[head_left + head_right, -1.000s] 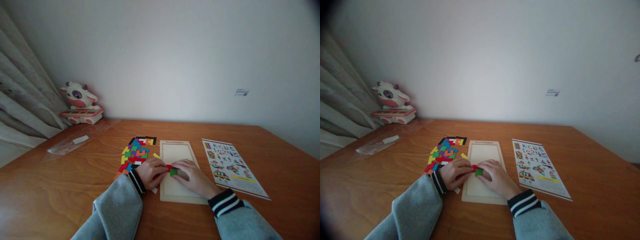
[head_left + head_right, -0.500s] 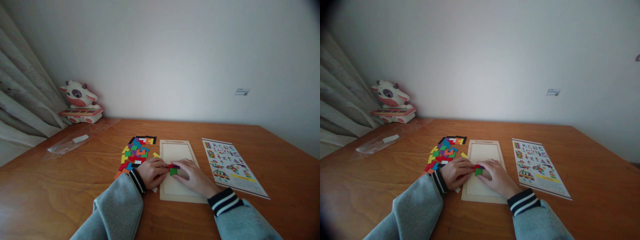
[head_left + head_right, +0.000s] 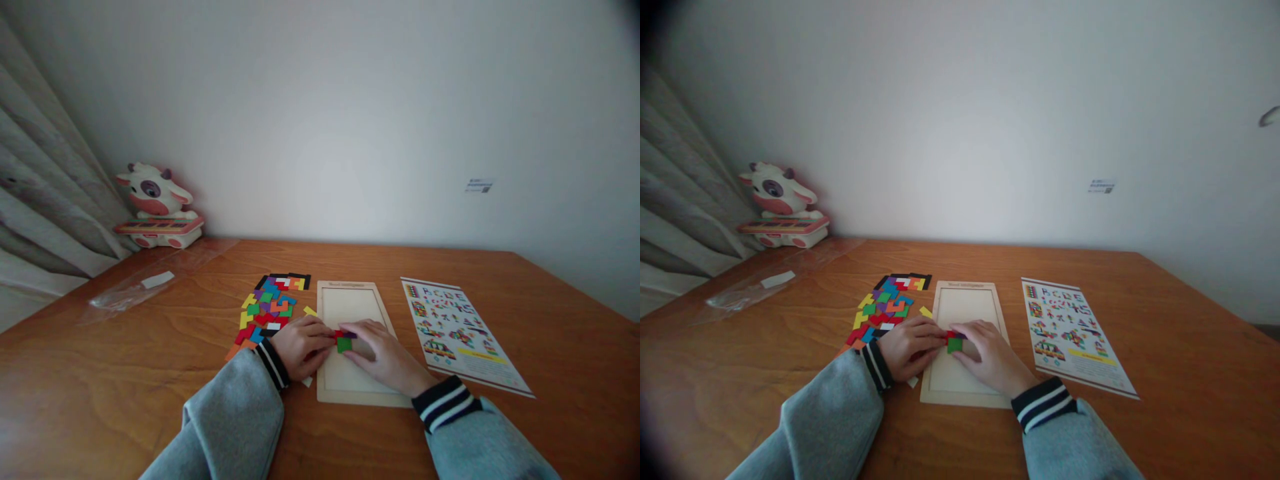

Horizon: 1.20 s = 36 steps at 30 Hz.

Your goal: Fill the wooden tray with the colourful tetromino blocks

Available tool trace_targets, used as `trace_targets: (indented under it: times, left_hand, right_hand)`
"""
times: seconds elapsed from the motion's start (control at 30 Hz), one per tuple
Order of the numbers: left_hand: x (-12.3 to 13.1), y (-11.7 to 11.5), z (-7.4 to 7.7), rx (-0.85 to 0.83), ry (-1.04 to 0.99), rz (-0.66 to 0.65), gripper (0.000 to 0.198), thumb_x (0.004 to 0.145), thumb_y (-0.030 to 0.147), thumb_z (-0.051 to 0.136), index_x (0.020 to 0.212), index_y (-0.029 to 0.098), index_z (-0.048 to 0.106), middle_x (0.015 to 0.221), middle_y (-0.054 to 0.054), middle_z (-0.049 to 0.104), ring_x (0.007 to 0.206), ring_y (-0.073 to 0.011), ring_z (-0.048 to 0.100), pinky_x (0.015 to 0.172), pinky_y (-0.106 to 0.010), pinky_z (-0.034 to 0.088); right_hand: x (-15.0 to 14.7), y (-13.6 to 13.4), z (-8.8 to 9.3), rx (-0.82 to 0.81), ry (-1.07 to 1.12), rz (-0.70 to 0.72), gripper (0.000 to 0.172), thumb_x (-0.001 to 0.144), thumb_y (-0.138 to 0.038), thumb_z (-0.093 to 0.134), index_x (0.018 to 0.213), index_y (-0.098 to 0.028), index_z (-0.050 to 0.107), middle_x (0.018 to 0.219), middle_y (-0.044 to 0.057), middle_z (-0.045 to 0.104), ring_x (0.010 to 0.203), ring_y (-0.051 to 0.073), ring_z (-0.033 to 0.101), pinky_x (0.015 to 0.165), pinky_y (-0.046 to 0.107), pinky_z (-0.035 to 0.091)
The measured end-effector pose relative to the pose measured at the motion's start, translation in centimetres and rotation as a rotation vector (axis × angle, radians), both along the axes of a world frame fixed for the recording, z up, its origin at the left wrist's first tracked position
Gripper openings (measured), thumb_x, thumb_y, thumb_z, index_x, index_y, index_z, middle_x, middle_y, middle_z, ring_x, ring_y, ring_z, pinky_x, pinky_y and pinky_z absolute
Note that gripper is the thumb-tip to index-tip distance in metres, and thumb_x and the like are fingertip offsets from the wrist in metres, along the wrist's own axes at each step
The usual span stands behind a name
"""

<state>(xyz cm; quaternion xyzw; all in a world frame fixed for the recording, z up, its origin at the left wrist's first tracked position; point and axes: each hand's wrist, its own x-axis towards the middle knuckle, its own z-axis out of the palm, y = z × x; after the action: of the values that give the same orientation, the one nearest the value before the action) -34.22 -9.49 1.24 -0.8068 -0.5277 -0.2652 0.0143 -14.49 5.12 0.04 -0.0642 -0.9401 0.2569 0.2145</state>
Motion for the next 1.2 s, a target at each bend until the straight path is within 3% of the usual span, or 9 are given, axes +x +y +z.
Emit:
trace_targets:
  times: [0.2,0.27,0.43,0.57,0.8,0.9,1.0,1.07,1.2]
  left_hand:
    - [0.0,0.1,-0.1,0.05,0.037,0.048,0.025,0.092,0.02,0.05,0.109,0.019,0.068,0.11,-0.009,0.069,0.099,-0.0223,0.06,0.09,-0.037,0.051]
    - [-0.2,0.2,-0.1,0.101,0.039,0.187,0.025,0.091,0.019,0.049,0.107,0.019,0.068,0.108,-0.008,0.069,0.097,-0.0219,0.061,0.087,-0.037,0.052]
    - [-1.6,0.2,-0.5,0.142,0.061,0.719,0.027,0.087,0.02,0.055,0.112,0.017,0.065,0.111,-0.01,0.068,0.102,-0.0271,0.061,0.089,-0.043,0.051]
    - [-2.6,0.0,-1.1,0.053,0.118,0.85,0.029,0.086,0.033,0.061,0.109,0.016,0.065,0.115,-0.011,0.067,0.104,-0.0299,0.061,0.09,-0.045,0.051]
    - [-3.1,-0.2,-0.8,0.039,0.044,0.656,0.021,0.086,0.025,0.058,0.104,0.018,0.068,0.109,-0.01,0.069,0.101,-0.0266,0.062,0.091,-0.042,0.049]
    - [-3.6,-0.9,0.3,-0.048,-0.07,0.346,0.016,0.086,0.028,0.062,0.097,0.019,0.07,0.097,-0.007,0.07,0.091,-0.0215,0.064,0.085,-0.034,0.049]
    - [-4.0,-1.6,1.0,-0.281,-0.231,0.056,0.03,0.076,0.047,0.076,0.087,0.02,0.074,0.078,-0.003,0.068,0.072,-0.0154,0.061,0.07,-0.026,0.047]
    - [-4.1,-1.8,1.0,-0.397,-0.271,0.019,0.039,0.064,0.056,0.082,0.08,0.021,0.076,0.073,-0.001,0.063,0.069,-0.0138,0.056,0.065,-0.024,0.043]
    - [-4.1,-1.8,0.6,-0.429,-0.226,0.111,0.043,0.053,0.063,0.084,0.076,0.028,0.079,0.083,-0.001,0.054,0.079,-0.0156,0.051,0.069,-0.024,0.04]
  right_hand:
    - [0.0,0.0,0.1,0.046,0.047,-0.025,0.037,0.089,-0.028,0.064,0.124,-0.026,0.056,0.119,0.006,0.065,0.112,0.023,0.058,0.099,0.042,0.046]
    - [0.1,0.0,0.3,0.047,0.069,-0.052,0.032,0.091,-0.029,0.061,0.122,-0.026,0.057,0.117,0.007,0.065,0.111,0.023,0.058,0.098,0.042,0.047]
    - [0.2,0.2,0.3,0.042,0.119,-0.134,0.025,0.094,-0.026,0.055,0.118,-0.025,0.058,0.114,0.007,0.063,0.109,0.023,0.058,0.097,0.043,0.047]
    - [0.2,0.4,0.1,0.033,0.132,-0.153,0.023,0.094,-0.024,0.054,0.117,-0.025,0.059,0.113,0.007,0.063,0.109,0.022,0.058,0.097,0.043,0.047]
    - [0.2,0.5,-0.2,0.042,0.137,-0.148,0.023,0.094,-0.024,0.053,0.116,-0.026,0.059,0.111,0.007,0.063,0.108,0.023,0.058,0.096,0.044,0.047]
    - [0.3,0.5,-0.2,0.041,0.138,-0.144,0.023,0.094,-0.024,0.053,0.116,-0.026,0.058,0.111,0.007,0.063,0.108,0.023,0.058,0.096,0.045,0.048]
    - [0.3,0.4,-0.1,0.035,0.137,-0.141,0.023,0.095,-0.024,0.052,0.116,-0.026,0.058,0.111,0.007,0.062,0.107,0.023,0.058,0.096,0.044,0.048]
    - [0.3,0.4,0.1,0.036,0.14,-0.138,0.022,0.094,-0.024,0.052,0.116,-0.026,0.059,0.11,0.007,0.063,0.107,0.023,0.058,0.096,0.043,0.048]
    - [0.3,0.4,0.3,0.046,0.148,-0.149,0.022,0.094,-0.024,0.053,0.115,-0.025,0.059,0.11,0.006,0.063,0.106,0.022,0.059,0.096,0.042,0.048]
